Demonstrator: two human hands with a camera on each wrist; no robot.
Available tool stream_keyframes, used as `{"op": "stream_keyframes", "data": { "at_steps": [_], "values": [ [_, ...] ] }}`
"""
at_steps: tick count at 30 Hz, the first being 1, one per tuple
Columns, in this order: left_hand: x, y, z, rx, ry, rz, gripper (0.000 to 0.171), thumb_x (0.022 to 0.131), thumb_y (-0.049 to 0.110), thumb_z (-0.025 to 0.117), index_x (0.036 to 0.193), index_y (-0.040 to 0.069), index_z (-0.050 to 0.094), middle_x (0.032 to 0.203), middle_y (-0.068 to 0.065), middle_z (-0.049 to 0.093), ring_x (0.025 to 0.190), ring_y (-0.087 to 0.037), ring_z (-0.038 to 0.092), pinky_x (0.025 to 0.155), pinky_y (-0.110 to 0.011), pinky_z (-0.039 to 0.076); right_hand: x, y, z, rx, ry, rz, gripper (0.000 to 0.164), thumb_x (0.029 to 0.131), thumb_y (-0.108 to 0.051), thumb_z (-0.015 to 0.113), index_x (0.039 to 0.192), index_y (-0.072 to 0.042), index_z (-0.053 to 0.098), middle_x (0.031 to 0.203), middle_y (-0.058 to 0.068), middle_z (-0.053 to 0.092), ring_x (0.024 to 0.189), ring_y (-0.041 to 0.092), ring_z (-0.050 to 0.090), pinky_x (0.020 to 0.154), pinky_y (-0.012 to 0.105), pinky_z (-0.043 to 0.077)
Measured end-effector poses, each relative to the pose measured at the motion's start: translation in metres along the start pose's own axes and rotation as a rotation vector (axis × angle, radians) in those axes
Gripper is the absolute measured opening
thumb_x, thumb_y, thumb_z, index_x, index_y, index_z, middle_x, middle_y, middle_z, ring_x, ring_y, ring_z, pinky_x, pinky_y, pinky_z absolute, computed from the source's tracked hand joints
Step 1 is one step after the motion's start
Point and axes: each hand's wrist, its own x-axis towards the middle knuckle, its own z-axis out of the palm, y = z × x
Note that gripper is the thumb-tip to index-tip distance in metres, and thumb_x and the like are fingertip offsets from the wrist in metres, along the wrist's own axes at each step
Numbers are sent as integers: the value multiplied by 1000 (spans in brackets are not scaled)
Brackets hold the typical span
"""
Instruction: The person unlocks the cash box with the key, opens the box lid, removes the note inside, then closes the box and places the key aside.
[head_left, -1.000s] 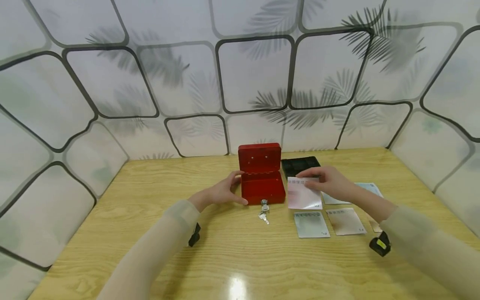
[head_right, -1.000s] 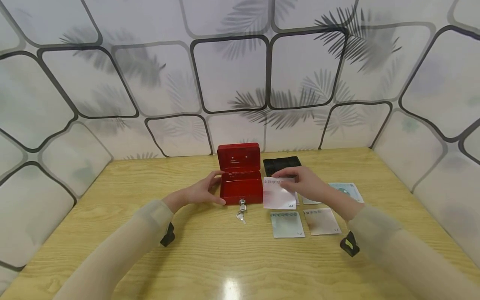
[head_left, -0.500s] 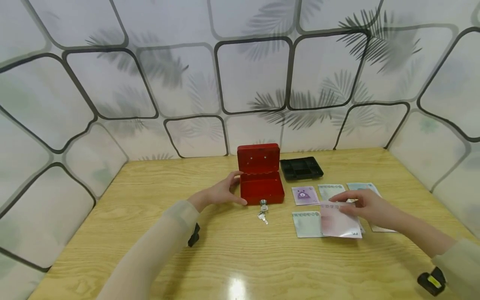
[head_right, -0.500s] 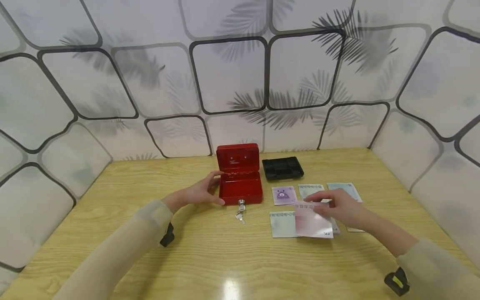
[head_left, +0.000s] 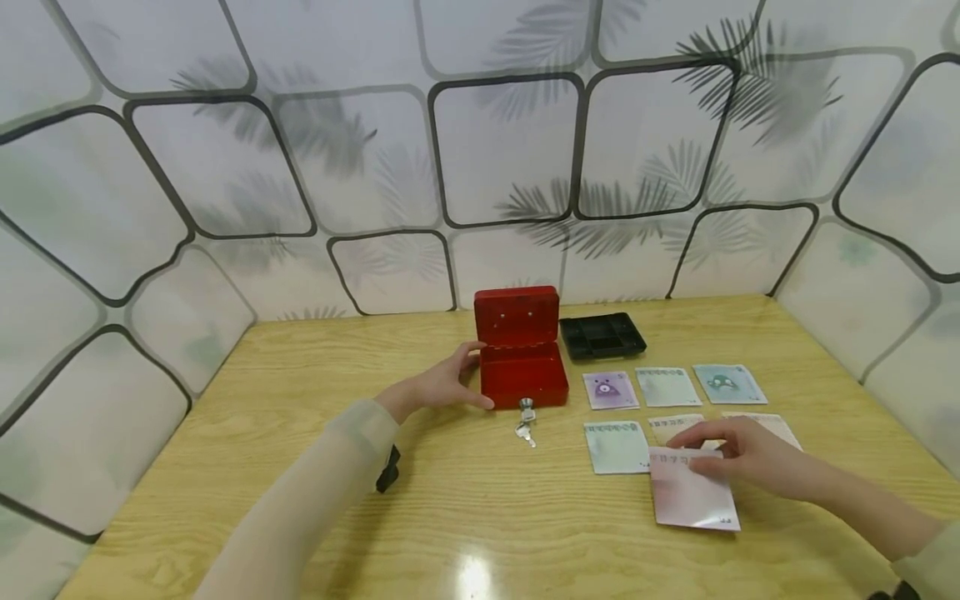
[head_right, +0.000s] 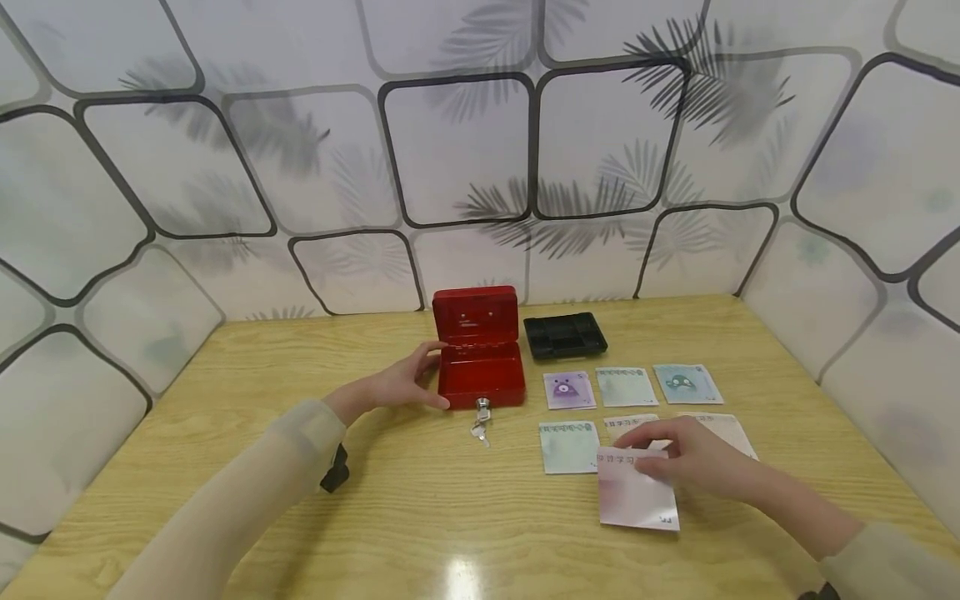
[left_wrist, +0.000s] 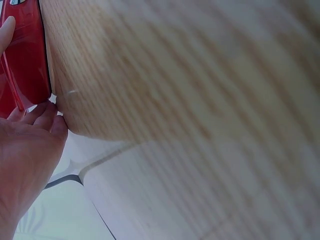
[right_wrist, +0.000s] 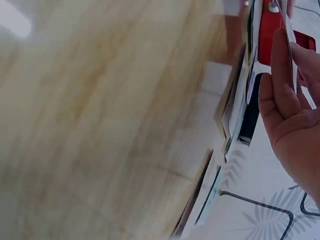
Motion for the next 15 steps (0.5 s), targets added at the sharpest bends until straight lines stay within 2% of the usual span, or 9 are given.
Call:
{"op": "stream_keyframes", "data": {
  "at_steps": [2,9,15],
  "values": [
    [0,0,0,-1,-2,1,92,81,15,80,149,8,19,153,-20,30,143,-29,23,116,-46,15,0,1,5,-5,-16,-19,24,91,-5,67,113,-12,71,112,-11,67,74,2,50,51,24,45],
    [1,-1,1,-9,-4,2,92,81,15,81,149,8,19,153,-21,30,143,-30,23,116,-46,15,-1,7,15,-26,-63,-28,21,89,-6,69,110,-11,72,108,-12,67,75,3,49,53,23,43],
    [2,-2,0,-7,-8,0,93,81,15,81,149,8,18,153,-21,30,143,-30,23,115,-45,16,-2,4,22,-100,-69,23,18,88,-15,73,106,-14,73,102,-12,69,73,1,47,53,22,41]
  ]
}}
